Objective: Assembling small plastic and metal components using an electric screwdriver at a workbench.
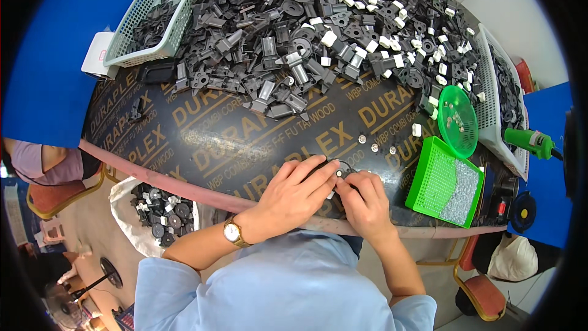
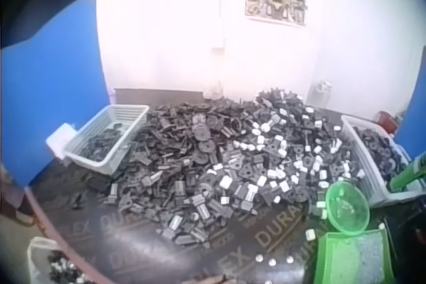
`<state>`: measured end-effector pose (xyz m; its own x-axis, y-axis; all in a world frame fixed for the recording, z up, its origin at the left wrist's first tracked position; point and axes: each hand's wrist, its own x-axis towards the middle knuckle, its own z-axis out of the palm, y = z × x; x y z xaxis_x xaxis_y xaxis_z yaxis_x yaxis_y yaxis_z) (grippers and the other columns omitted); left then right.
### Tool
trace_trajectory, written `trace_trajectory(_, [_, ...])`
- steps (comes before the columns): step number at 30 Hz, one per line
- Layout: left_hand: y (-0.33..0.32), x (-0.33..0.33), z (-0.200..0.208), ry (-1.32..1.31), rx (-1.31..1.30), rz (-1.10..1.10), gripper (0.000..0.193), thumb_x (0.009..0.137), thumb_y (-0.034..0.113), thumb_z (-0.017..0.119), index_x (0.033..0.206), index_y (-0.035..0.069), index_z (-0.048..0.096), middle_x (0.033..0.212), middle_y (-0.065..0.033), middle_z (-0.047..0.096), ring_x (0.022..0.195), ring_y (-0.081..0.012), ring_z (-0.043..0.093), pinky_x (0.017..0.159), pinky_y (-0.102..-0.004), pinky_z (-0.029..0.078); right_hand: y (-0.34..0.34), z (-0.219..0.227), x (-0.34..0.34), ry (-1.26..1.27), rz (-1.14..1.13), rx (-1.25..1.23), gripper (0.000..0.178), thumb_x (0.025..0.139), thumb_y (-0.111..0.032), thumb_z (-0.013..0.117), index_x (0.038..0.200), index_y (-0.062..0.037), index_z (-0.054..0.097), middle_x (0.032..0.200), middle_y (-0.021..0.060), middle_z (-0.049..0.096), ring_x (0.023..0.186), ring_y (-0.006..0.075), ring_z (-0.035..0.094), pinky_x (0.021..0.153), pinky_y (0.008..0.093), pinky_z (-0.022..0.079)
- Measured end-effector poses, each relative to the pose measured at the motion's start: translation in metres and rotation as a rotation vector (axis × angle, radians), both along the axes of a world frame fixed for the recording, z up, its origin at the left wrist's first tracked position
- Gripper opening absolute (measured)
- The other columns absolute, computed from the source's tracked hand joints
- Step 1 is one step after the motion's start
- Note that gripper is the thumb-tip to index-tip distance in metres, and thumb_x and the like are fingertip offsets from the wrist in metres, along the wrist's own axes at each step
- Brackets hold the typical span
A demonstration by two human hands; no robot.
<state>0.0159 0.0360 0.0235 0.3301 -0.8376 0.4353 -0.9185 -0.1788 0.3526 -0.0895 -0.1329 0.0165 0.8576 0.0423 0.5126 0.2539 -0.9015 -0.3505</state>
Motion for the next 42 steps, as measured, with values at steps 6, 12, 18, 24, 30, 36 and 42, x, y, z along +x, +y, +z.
trace_trajectory(6, [-0.007,0.002,0.012,-0.076,0.077,-0.037,0.021,0.078,0.012,0.067,0.097,0.003,0.066,0.126,-0.0092,0.061,0.12,-0.0274,0.055,0.089,-0.0403,0.045,-0.006,0.007,-0.001,0.019,0.044,-0.017,0.025,0.068,0.0,0.079,0.088,-0.0004,0.065,0.096,0.0112,0.063,0.089,0.0284,0.062,0.077,0.0376,0.054])
trace_trajectory(12, [-0.014,0.011,0.019,-0.114,0.181,-0.177,0.016,0.082,0.014,0.067,0.093,0.003,0.062,0.128,-0.0141,0.06,0.121,-0.0293,0.055,0.095,-0.0426,0.045,-0.042,0.032,-0.014,0.05,-0.067,-0.003,0.027,0.072,-0.003,0.078,0.093,-0.0006,0.061,0.102,0.0128,0.062,0.095,0.0297,0.061,0.081,0.0394,0.05])
trace_trajectory(18, [-0.019,0.028,0.014,0.146,0.144,-0.262,0.018,0.084,0.016,0.069,0.09,0.003,0.058,0.131,-0.0164,0.059,0.117,-0.0311,0.058,0.097,-0.0427,0.045,-0.129,0.058,-0.052,0.124,-0.67,-0.084,0.017,0.082,0.003,0.069,0.097,-0.0001,0.062,0.101,0.0153,0.062,0.095,0.0329,0.061,0.081,0.0396,0.049])
trace_trajectory(24, [-0.017,0.023,0.008,0.29,0.087,-0.117,0.025,0.082,0.014,0.073,0.099,0.003,0.058,0.129,-0.0135,0.06,0.117,-0.029,0.058,0.096,-0.0419,0.043,-0.118,0.067,-0.047,0.112,-0.606,-0.075,0.017,0.083,0.003,0.068,0.098,0.0,0.062,0.099,0.0155,0.062,0.094,0.0329,0.061,0.082,0.0378,0.048])
trace_trajectory(30, [-0.012,0.016,0.005,0.425,0.022,0.029,0.047,0.081,0.013,0.076,0.123,0.004,0.058,0.125,-0.0121,0.063,0.114,-0.0288,0.06,0.095,-0.04,0.042,-0.212,0.091,-0.094,-0.714,-0.844,0.251,0.036,0.088,-0.001,0.071,0.113,0.0013,0.045,0.107,0.0098,0.053,0.1,0.0192,0.053,0.092,0.0312,0.045])
trace_trajectory(36, [-0.015,0.017,0.0,0.506,-0.03,0.015,0.056,0.082,0.013,0.075,0.133,0.005,0.055,0.125,-0.014,0.063,0.113,-0.0302,0.06,0.092,-0.0386,0.044,-0.294,0.105,-0.054,-0.161,-0.562,0.504,0.059,0.094,-0.015,0.068,0.143,-0.0005,0.039,0.126,0.0118,0.06,0.117,0.0196,0.055,0.105,0.0348,0.039])
trace_trajectory(42, [-0.017,0.011,0.002,0.506,-0.024,0.035,0.056,0.081,0.009,0.076,0.133,0.004,0.057,0.128,-0.0156,0.062,0.113,-0.0336,0.06,0.098,-0.0392,0.046,-0.306,0.131,-0.07,-0.389,-0.706,0.108,0.044,0.095,-0.013,0.066,0.132,0.0021,0.049,0.107,0.0089,0.067,0.103,0.017,0.062,0.094,0.0306,0.047])
